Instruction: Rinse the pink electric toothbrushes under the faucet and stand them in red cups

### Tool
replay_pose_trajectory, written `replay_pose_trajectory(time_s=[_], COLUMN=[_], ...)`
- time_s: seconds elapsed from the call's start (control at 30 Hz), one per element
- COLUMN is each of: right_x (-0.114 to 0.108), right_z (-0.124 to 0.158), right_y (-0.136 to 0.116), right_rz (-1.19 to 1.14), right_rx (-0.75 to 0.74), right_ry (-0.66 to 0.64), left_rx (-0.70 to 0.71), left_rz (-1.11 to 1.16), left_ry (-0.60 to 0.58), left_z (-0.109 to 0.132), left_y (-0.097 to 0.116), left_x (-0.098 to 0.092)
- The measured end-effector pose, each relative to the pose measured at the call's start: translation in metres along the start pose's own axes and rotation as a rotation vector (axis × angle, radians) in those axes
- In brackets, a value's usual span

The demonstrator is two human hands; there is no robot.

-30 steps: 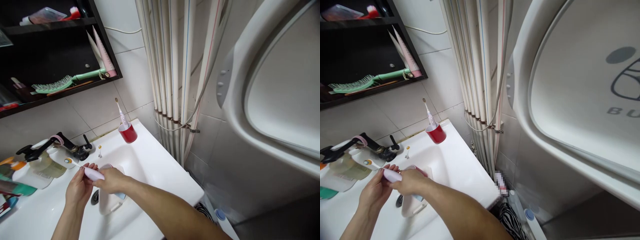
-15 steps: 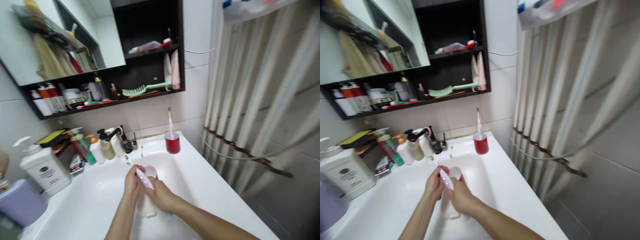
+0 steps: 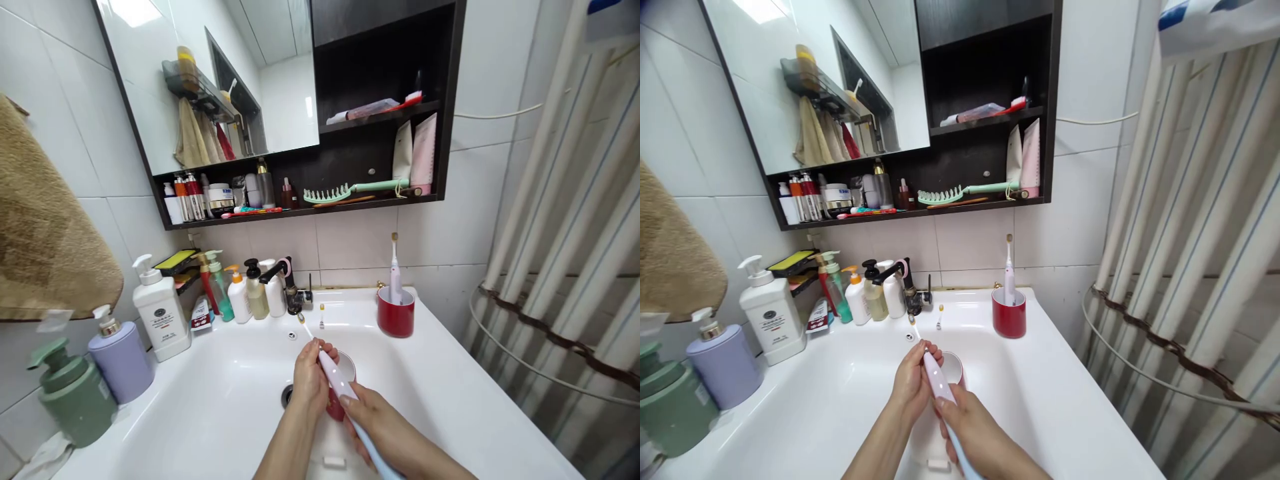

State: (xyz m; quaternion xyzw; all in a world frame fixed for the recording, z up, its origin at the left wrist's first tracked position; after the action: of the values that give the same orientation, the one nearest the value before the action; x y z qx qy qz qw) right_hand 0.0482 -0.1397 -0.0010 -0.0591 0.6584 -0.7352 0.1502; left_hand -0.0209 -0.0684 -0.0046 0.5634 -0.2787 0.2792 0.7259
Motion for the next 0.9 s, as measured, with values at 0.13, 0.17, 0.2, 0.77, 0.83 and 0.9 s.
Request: replay_pose_trajectory(time_s=[0.13, 0.17, 0.2, 0.77, 0.83, 0.9], right_x=[-0.006, -0.006, -0.004, -0.004, -0.005, -0.003], right_z=[0.000, 0.000, 0.000, 0.001, 0.000, 0.000], right_y=[-0.006, -0.005, -0.003, 0.001, 0.001, 0.005], right_rz=[0.149, 0.123, 0.073, 0.119, 0.118, 0.052], right_rx=[-0.144, -0.115, -0.062, -0.076, -0.113, -0.054], right_ry=[0.119, 0.107, 0.075, 0.064, 0.074, 0.036], left_rx=[0.015, 0.007, -0.006, 0.039, 0.045, 0.044], left_rz=[-0.008, -0.010, -0.011, -0.051, -0.053, -0.044], left_ry=[0.006, 0.006, 0.008, 0.080, 0.093, 0.106], left_z=[-0.001, -0.001, -0.002, -0.003, -0.003, -0.002], left_y=[0.001, 0.001, 0.001, 0.003, 0.002, 0.002], left_x=[-0.001, -0.002, -0.003, -0.008, -0.008, -0.008])
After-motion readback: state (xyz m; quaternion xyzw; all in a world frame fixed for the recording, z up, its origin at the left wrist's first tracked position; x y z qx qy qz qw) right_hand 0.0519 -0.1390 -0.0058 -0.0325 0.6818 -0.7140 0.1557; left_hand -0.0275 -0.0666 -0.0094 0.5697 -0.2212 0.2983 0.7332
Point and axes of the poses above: each hand's wrist, its own z-axis away from the middle knuckle, its own x-axis out of the palm, y = z × x, the point moved 5 cm from there along -z, towards the middle knuckle, and after that the axes turned 3 degrees about -x, right-handed, at the moved point
